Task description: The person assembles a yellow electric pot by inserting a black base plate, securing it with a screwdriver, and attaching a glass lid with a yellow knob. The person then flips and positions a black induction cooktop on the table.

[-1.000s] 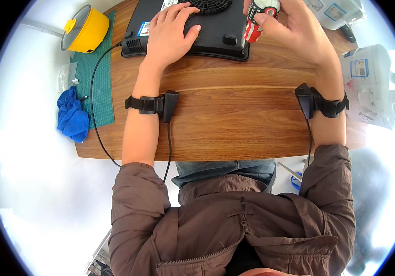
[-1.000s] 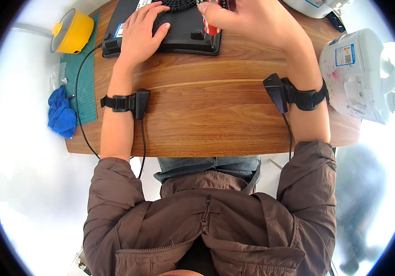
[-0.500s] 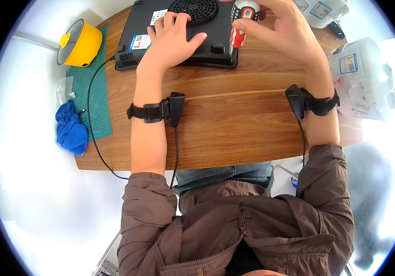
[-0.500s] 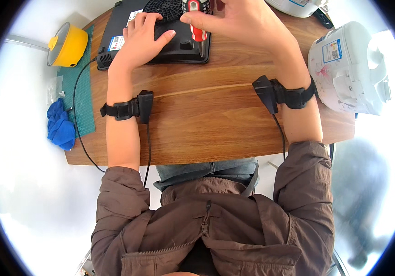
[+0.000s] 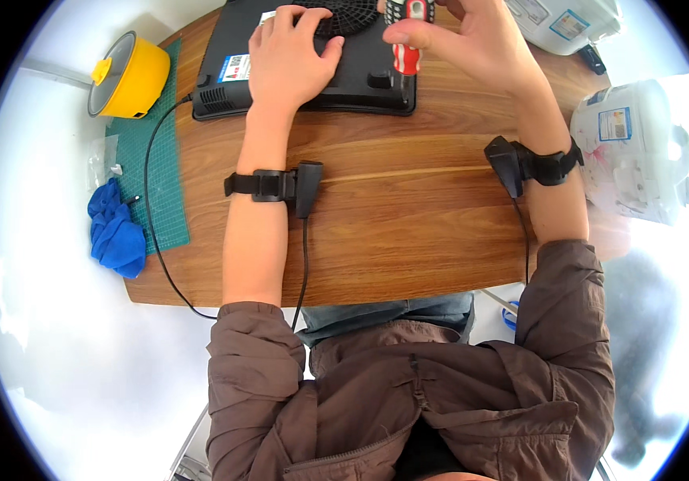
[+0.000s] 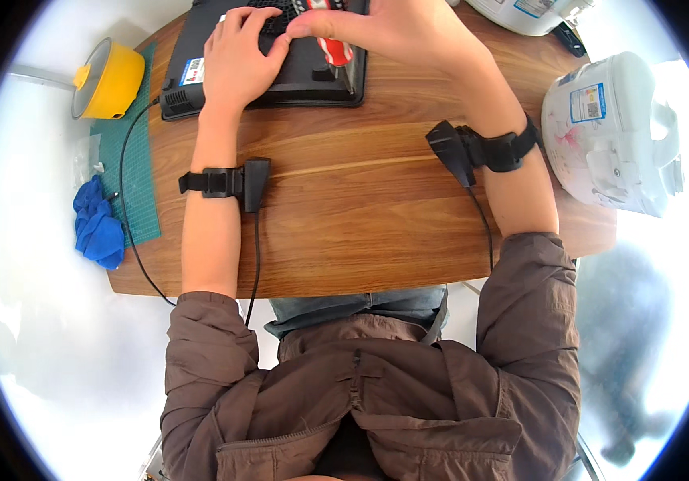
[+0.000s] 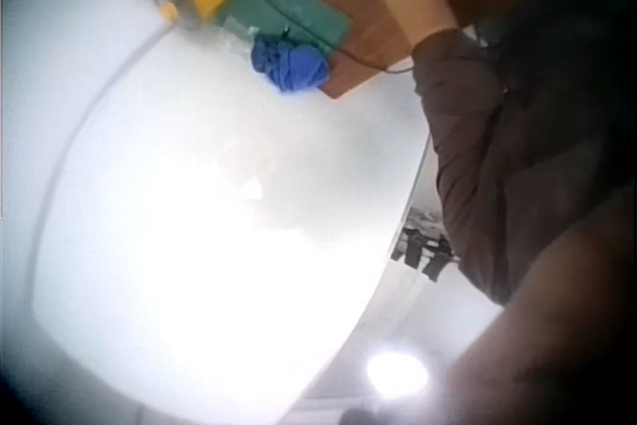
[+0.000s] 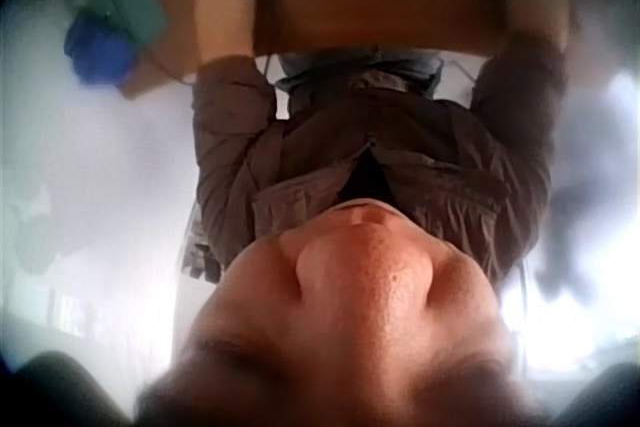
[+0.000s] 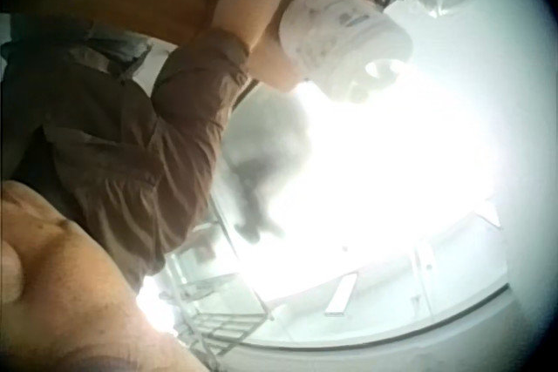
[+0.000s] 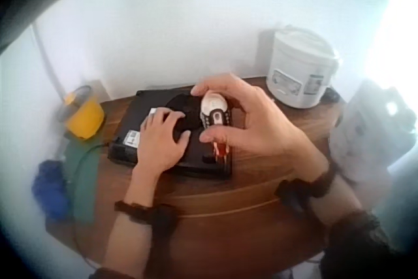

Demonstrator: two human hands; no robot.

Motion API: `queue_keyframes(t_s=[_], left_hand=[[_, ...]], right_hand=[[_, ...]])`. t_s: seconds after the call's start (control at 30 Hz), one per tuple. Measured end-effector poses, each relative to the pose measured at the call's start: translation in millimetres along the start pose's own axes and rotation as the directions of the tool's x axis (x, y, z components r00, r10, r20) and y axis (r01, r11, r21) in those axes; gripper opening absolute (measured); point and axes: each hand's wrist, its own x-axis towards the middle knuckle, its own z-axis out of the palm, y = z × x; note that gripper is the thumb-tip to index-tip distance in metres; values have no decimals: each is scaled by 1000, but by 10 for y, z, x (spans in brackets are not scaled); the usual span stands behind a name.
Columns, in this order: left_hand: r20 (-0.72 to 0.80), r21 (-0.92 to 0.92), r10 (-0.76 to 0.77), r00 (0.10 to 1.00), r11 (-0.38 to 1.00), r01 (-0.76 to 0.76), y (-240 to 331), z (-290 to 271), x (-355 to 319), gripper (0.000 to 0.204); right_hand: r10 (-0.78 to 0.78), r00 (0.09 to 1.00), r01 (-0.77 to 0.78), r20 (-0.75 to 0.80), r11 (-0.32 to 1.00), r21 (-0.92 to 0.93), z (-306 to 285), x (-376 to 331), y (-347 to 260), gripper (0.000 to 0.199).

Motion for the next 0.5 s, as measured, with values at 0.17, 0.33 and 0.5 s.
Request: queue_keyframes(t_s=[0.17, 0.33, 0.5], left_hand=[[-24, 68, 59, 998, 996, -58, -202, 166, -40, 40], [1, 61, 56, 998, 997, -56, -211, 186, -35, 42], [22, -5, 10, 1000, 1000, -10, 18, 0, 33, 40]], right_hand=[[-30, 999, 29, 35, 999, 20, -10, -22, 119, 44], [-303, 952, 282, -47, 924, -258, 19, 14, 174, 43], [-18, 994, -38, 110, 871, 489, 56, -57, 157, 40]])
